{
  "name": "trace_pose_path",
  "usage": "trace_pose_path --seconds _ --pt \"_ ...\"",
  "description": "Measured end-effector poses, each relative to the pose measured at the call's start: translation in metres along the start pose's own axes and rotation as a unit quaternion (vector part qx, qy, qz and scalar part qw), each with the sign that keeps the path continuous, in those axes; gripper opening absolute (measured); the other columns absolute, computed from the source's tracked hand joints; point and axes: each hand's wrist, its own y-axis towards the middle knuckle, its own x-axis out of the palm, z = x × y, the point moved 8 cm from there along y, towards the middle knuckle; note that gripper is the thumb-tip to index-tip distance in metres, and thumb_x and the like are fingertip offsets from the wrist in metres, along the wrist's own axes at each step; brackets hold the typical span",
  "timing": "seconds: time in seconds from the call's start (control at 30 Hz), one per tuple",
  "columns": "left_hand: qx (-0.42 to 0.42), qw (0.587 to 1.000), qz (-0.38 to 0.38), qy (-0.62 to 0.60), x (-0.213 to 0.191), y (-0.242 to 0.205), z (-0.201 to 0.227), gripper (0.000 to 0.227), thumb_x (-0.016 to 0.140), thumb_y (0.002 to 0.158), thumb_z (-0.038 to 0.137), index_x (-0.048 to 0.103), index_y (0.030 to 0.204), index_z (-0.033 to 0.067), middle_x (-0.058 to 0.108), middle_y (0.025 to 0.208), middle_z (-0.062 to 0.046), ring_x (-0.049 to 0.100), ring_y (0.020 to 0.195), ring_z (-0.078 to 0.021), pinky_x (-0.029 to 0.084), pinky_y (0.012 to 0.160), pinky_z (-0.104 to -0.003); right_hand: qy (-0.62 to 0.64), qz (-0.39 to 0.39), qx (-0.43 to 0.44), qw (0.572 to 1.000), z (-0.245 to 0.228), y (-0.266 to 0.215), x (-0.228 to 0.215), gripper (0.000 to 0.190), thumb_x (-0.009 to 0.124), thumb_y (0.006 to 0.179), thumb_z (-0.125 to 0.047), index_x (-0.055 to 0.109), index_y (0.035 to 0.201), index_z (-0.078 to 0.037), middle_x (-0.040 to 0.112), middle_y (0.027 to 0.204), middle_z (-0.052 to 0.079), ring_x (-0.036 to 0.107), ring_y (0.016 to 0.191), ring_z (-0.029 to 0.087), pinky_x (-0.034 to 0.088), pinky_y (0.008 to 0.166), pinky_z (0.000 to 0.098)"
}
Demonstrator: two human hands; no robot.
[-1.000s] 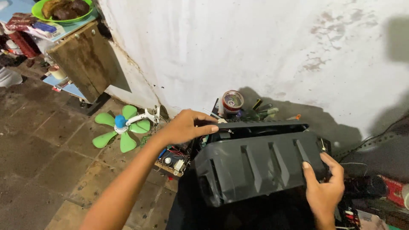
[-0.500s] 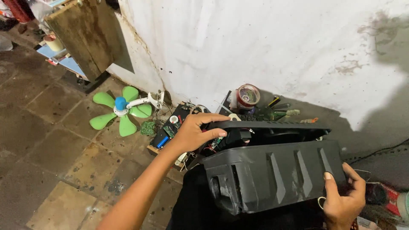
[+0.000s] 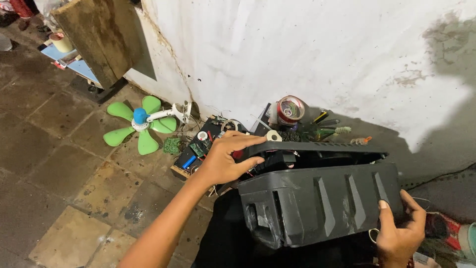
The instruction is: The person uses a screwdriver to pry and separate the lid of a black plastic container. They work along the edges to release the clips and then lift the lid to reveal the interior.
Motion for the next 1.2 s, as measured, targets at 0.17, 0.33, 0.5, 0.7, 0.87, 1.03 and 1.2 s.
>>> trace_pose_path --seconds 0.17,0.33,0.5,0.7,0.87,1.03,1.2 --pt "0.091 0.985 0.114 0.093 0.002 -0.015 0.023 0.040 0.086 0.087 0.014 0.070 0.124 0.0159 0.068 0.121 -0.006 0.063 0.113 -0.0219 0.046 0.101 -0.038 -0.024 -0.002 -0.010 1.000 0.000 0.000 0.000 0.043 0.064 0.106 -0.005 0.054 0.145 0.008 0.054 0.138 0.028 0.052 0.124 0.044 0.044 0.104 0.0550" --pt "0.170 0.958 0.168 0.160 0.010 -0.032 0.056 0.025 0.078 0.080 -0.015 0.071 0.094 0.0055 0.069 0.084 -0.008 0.060 0.078 -0.0183 0.046 0.070 -0.027 -0.047 0.009 -0.005 0.999 0.012 0.000 0.002 0.042 0.065 0.107 -0.003 0.053 0.146 0.007 0.054 0.139 0.027 0.050 0.125 0.045 0.041 0.105 0.0566" --pt "0.142 0.962 0.159 0.168 0.017 -0.033 0.058 0.028 0.069 0.087 -0.010 0.074 0.108 0.0079 0.059 0.087 -0.008 0.055 0.078 -0.0218 0.043 0.065 -0.031 -0.089 0.039 -0.152 0.984 0.008 -0.006 -0.002 0.038 0.067 0.107 0.003 0.058 0.140 0.017 0.049 0.142 0.036 0.047 0.134 0.051 0.037 0.110 0.0629" --pt "0.012 0.991 0.124 0.056 0.019 -0.036 0.069 0.036 0.046 0.107 0.023 0.072 0.125 0.0061 0.061 0.098 -0.009 0.054 0.093 -0.0254 0.041 0.083 -0.039 -0.058 0.020 -0.171 0.983 -0.007 -0.005 0.004 0.031 0.057 0.110 0.005 0.060 0.140 0.014 0.053 0.143 0.031 0.049 0.136 0.044 0.038 0.118 0.0541" --pt "-0.027 0.994 0.099 0.041 0.023 -0.038 0.092 0.043 0.044 0.105 0.035 0.072 0.124 0.0091 0.069 0.123 -0.009 0.057 0.115 -0.0286 0.040 0.099 -0.047 -0.054 0.016 -0.162 0.985 -0.004 -0.001 0.006 0.031 0.057 0.110 0.006 0.060 0.140 0.012 0.052 0.143 0.030 0.049 0.136 0.043 0.037 0.118 0.0524" --pt "-0.047 0.993 0.095 0.042 0.030 -0.041 0.079 0.037 0.053 0.102 0.043 0.078 0.105 0.0162 0.076 0.102 0.002 0.058 0.118 -0.0264 0.027 0.104 -0.046 -0.066 0.002 -0.105 0.992 0.001 -0.001 0.006 0.032 0.053 0.112 -0.002 0.058 0.142 0.008 0.047 0.146 0.027 0.046 0.136 0.045 0.038 0.111 0.0615" --pt "-0.073 0.993 0.057 0.073 0.032 -0.038 0.082 0.040 0.049 0.102 0.044 0.077 0.104 0.0165 0.071 0.092 0.003 0.058 0.113 -0.0238 0.021 0.104 -0.046 -0.054 0.004 -0.106 0.993 0.003 0.000 0.006 0.033 0.052 0.110 0.000 0.057 0.142 0.008 0.047 0.146 0.026 0.046 0.137 0.044 0.036 0.114 0.0578"
